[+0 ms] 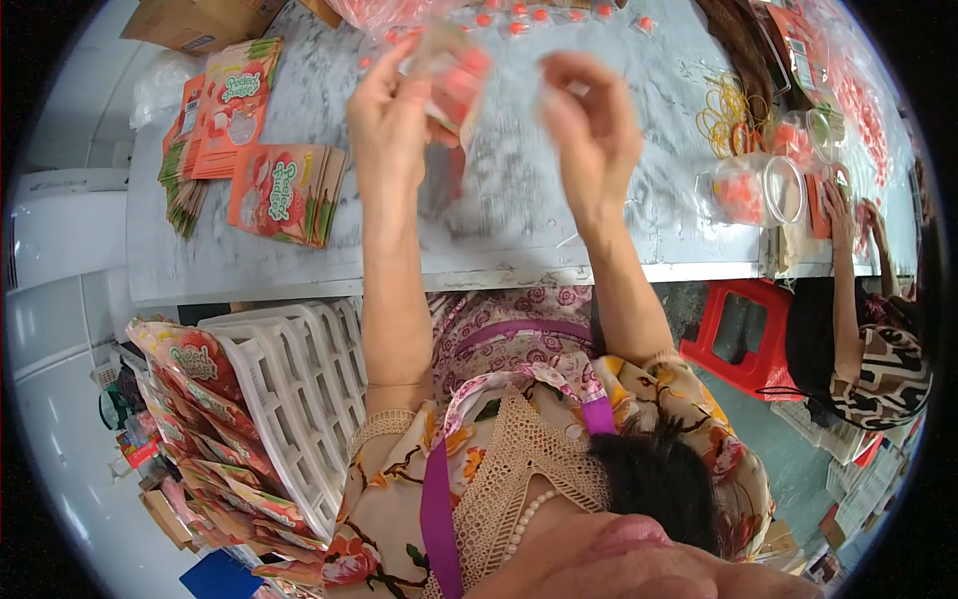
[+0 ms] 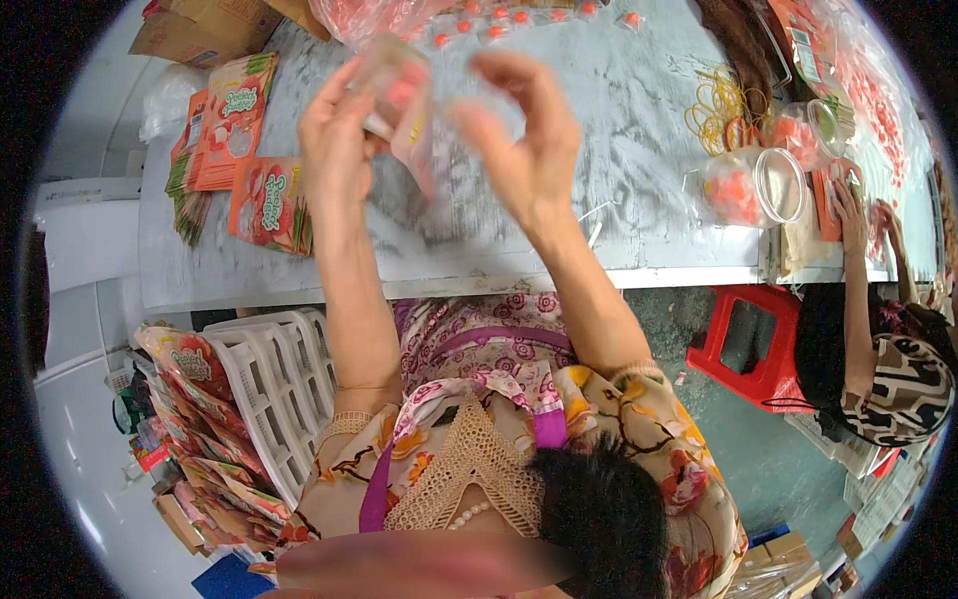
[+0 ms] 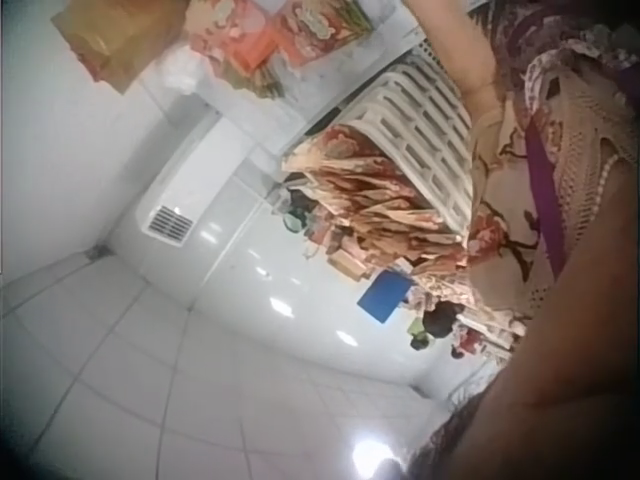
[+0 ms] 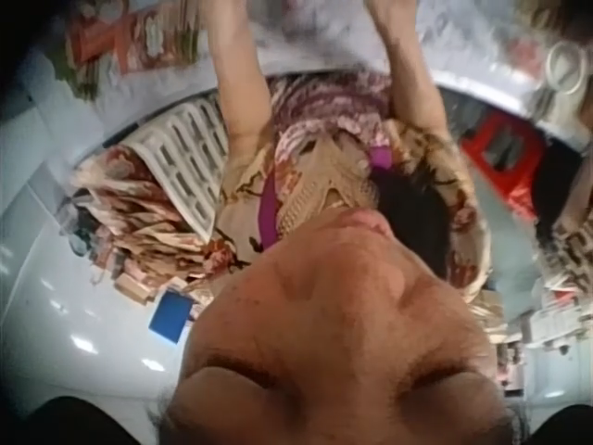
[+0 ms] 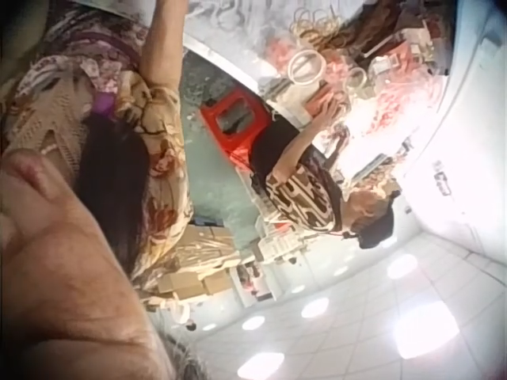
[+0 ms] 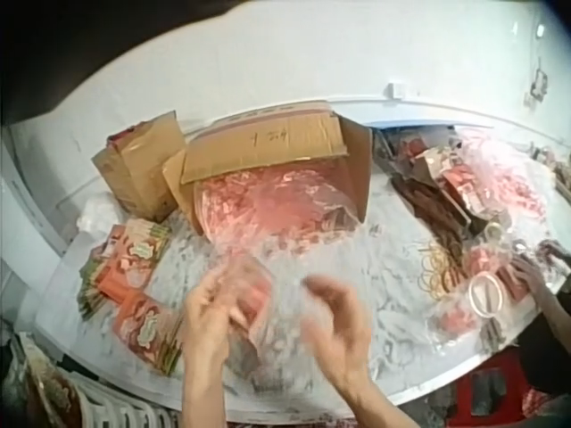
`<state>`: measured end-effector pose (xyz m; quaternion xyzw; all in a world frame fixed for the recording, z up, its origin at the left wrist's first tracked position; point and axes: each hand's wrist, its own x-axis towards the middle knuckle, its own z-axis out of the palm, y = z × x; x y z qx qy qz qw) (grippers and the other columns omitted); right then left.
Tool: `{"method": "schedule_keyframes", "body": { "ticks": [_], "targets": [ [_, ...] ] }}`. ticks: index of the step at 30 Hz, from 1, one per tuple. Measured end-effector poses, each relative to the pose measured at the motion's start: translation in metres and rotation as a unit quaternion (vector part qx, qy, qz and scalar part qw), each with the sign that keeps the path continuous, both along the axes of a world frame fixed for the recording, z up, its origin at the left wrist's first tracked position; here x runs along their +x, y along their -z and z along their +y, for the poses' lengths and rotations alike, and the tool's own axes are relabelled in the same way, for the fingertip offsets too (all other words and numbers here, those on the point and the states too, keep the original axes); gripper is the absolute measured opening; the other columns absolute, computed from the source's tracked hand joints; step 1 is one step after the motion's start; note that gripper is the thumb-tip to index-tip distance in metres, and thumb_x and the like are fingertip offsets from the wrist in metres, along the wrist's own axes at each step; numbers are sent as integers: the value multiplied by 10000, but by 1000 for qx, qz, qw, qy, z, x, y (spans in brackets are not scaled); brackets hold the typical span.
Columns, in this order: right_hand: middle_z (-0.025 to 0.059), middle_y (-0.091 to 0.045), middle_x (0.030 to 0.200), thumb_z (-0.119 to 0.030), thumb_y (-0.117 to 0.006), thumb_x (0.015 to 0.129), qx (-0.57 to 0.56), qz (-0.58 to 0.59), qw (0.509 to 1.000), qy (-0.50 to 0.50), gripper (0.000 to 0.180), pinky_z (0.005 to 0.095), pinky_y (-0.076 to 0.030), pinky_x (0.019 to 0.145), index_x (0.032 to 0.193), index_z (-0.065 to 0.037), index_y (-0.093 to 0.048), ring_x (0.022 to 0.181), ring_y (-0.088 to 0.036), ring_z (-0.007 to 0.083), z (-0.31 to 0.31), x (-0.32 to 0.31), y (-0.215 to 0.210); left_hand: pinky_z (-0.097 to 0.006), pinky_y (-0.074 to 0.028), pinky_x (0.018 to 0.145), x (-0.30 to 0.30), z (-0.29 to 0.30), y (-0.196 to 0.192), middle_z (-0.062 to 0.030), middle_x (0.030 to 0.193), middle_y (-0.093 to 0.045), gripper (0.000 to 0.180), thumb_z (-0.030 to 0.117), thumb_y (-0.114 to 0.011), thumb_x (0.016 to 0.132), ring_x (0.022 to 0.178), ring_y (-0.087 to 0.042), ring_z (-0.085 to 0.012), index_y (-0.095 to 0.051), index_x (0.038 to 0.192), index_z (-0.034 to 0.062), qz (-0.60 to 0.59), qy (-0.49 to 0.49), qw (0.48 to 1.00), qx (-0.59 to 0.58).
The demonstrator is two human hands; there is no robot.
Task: Packing individual small candies into branded plastic pouches at a factory workstation.
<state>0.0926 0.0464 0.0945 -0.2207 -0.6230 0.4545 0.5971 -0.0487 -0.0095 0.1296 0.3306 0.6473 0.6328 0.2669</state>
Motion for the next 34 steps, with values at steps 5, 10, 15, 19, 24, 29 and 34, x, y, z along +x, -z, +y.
{"method": "schedule_keyframes", "body": {
  "ticks": [5,10,15,19,24,29,34],
  "targets": [
    [132,-643,1057,-36,-742,784,108,-64,992,-11,272,315,-552,703,1041,-21,-651,957,-634,219,-18,0,10,-236,-498,472,8,-10,-4,-93,893,-592,505,121,-545,932,558,-556,-102,-388,1370,-77,-96,71,987,105],
    [96,-697,858,10,-696,816,83,-84,992,34,110,262,-517,678,925,13,-706,796,-639,163,12,28,16,-237,-474,588,-12,-18,26,-29,776,-564,395,189,-597,940,589,-518,-93,-552,1254,-45,-30,22,995,95],
    [76,-696,899,-5,-680,842,3,-51,998,-23,65,246,-498,687,894,17,-714,793,-618,128,13,31,16,-221,-440,793,-22,-4,74,-14,832,-595,204,162,-633,932,826,-561,-87,-668,1024,-16,-95,32,984,146],
    [52,-694,884,-17,-690,837,-17,-20,1000,10,52,246,-497,680,872,14,-712,784,-616,120,5,5,19,-240,-450,806,18,0,81,-69,1034,-586,113,48,-601,925,855,-572,-109,-677,962,-27,-7,19,970,241],
    [24,-682,821,-32,-688,849,76,-94,993,6,15,236,-486,661,845,-21,-697,754,-604,90,22,16,17,-240,-515,634,8,-27,70,-27,962,-582,133,90,-615,923,738,-558,-109,-657,895,-33,-155,-26,953,258],
    [33,-671,809,-33,-687,850,34,-23,999,-8,33,252,-495,677,841,-4,-674,749,-615,102,12,-1,25,-231,-445,689,1,-21,81,-2,947,-577,139,104,-629,920,760,-524,-85,-657,889,-29,-82,-132,952,263],
    [87,-686,828,36,-624,856,165,-115,979,-38,79,275,-531,656,833,-20,-675,704,-640,152,-12,-23,18,-252,-433,794,-5,-33,77,-37,995,-587,127,99,-632,919,888,-539,-114,-698,975,5,-2,-87,967,239]
  ]
}}
